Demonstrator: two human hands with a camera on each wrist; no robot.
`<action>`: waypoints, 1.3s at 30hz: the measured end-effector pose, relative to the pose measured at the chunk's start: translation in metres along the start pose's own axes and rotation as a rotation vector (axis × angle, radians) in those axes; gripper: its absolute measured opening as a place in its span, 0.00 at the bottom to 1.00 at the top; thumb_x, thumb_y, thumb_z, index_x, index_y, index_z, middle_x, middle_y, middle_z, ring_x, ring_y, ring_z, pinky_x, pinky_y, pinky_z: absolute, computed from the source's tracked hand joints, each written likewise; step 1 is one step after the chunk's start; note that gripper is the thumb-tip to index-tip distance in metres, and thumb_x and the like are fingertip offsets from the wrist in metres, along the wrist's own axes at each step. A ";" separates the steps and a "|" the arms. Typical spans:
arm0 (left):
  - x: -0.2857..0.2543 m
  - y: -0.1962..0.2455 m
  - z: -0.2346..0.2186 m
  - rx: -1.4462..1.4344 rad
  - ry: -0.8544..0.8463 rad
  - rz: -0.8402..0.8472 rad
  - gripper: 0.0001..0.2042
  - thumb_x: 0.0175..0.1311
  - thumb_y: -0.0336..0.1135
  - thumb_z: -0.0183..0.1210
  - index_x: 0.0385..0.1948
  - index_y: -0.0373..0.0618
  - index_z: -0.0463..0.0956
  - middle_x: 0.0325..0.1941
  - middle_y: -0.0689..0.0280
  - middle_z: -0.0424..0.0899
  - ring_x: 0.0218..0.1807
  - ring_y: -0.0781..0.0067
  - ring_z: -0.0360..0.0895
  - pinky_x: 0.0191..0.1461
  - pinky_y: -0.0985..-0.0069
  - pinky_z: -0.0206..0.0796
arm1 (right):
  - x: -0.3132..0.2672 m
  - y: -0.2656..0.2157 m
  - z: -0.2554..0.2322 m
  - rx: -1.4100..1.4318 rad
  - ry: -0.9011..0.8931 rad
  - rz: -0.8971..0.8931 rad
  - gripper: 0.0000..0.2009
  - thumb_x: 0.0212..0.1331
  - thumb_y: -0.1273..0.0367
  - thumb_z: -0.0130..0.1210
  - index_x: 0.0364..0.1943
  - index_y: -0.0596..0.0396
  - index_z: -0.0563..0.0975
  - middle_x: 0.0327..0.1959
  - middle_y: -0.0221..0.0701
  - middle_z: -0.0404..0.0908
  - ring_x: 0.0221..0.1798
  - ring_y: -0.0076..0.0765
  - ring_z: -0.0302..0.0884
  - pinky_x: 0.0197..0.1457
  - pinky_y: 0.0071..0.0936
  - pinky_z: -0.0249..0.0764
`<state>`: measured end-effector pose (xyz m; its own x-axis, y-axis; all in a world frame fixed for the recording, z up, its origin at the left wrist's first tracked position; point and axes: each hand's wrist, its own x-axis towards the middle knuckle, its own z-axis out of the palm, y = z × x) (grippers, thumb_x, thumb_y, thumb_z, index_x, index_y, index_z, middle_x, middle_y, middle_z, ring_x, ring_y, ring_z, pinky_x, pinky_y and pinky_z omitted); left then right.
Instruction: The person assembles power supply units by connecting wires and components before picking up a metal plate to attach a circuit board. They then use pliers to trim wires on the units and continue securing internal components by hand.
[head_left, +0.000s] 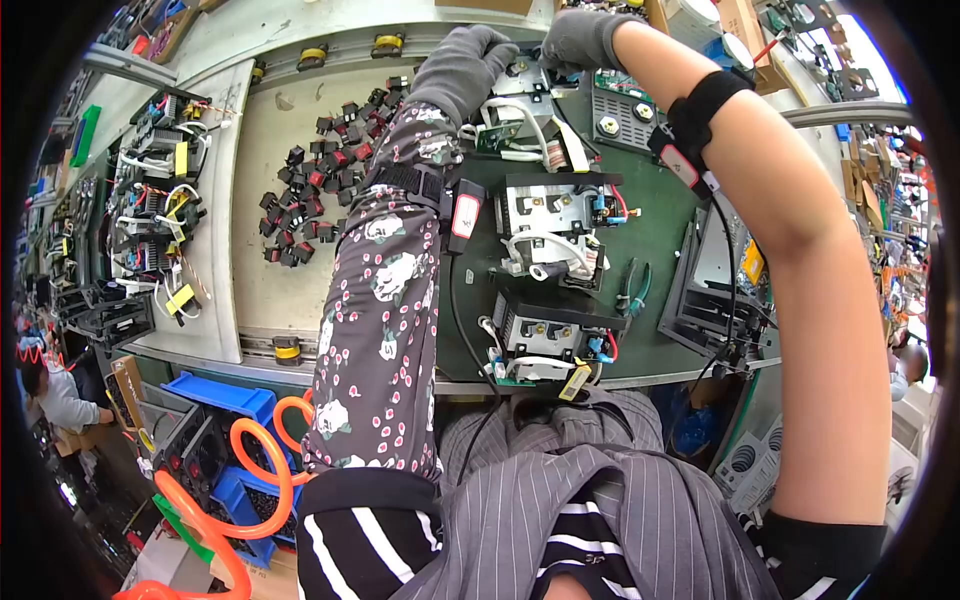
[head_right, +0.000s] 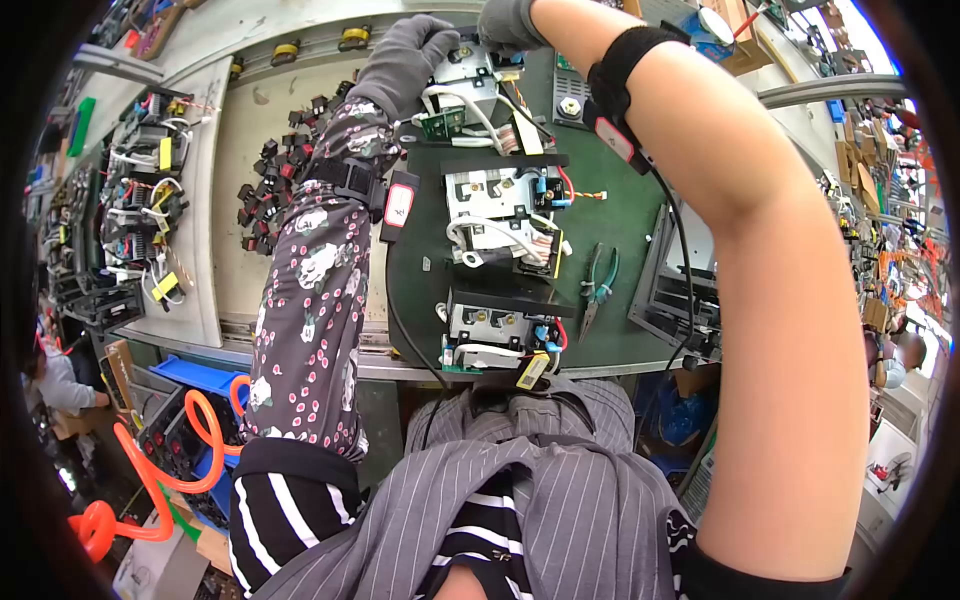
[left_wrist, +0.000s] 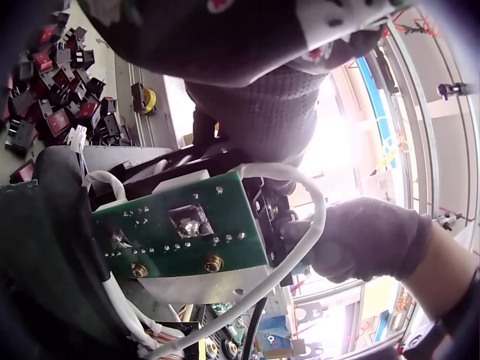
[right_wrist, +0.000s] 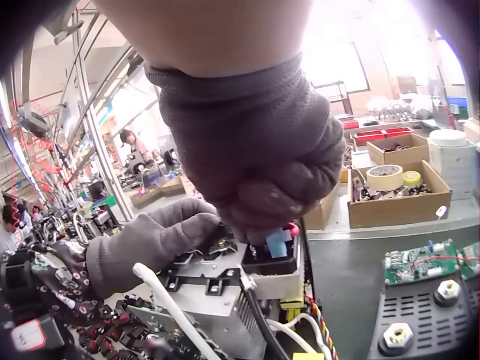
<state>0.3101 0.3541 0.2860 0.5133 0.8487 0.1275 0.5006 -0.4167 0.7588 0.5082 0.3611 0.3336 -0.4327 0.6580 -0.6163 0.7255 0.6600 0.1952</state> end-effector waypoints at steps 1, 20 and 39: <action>-0.001 -0.001 0.001 0.016 0.020 0.014 0.17 0.63 0.50 0.56 0.42 0.47 0.79 0.41 0.58 0.82 0.45 0.60 0.79 0.50 0.65 0.69 | 0.003 -0.008 -0.009 -0.134 -0.067 -0.032 0.11 0.54 0.66 0.51 0.33 0.57 0.81 0.31 0.41 0.82 0.34 0.48 0.81 0.40 0.40 0.76; 0.004 -0.012 0.005 -0.041 0.022 0.105 0.13 0.64 0.41 0.56 0.41 0.41 0.77 0.35 0.59 0.81 0.37 0.70 0.77 0.43 0.73 0.69 | -0.212 -0.109 -0.068 1.146 0.373 0.476 0.07 0.52 0.65 0.57 0.26 0.52 0.78 0.17 0.28 0.72 0.21 0.25 0.70 0.25 0.23 0.66; -0.134 0.179 -0.049 -0.037 -0.517 0.104 0.35 0.50 0.51 0.66 0.59 0.46 0.66 0.55 0.55 0.74 0.59 0.60 0.71 0.60 0.72 0.63 | -0.200 -0.311 0.189 1.190 0.411 1.092 0.21 0.47 0.60 0.61 0.46 0.47 0.71 0.42 0.44 0.68 0.43 0.53 0.75 0.47 0.44 0.72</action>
<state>0.2968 0.1814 0.4359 0.8403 0.5283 -0.1213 0.4086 -0.4703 0.7822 0.4704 -0.0446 0.2522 0.5558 0.7656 -0.3238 0.6531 -0.6432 -0.3997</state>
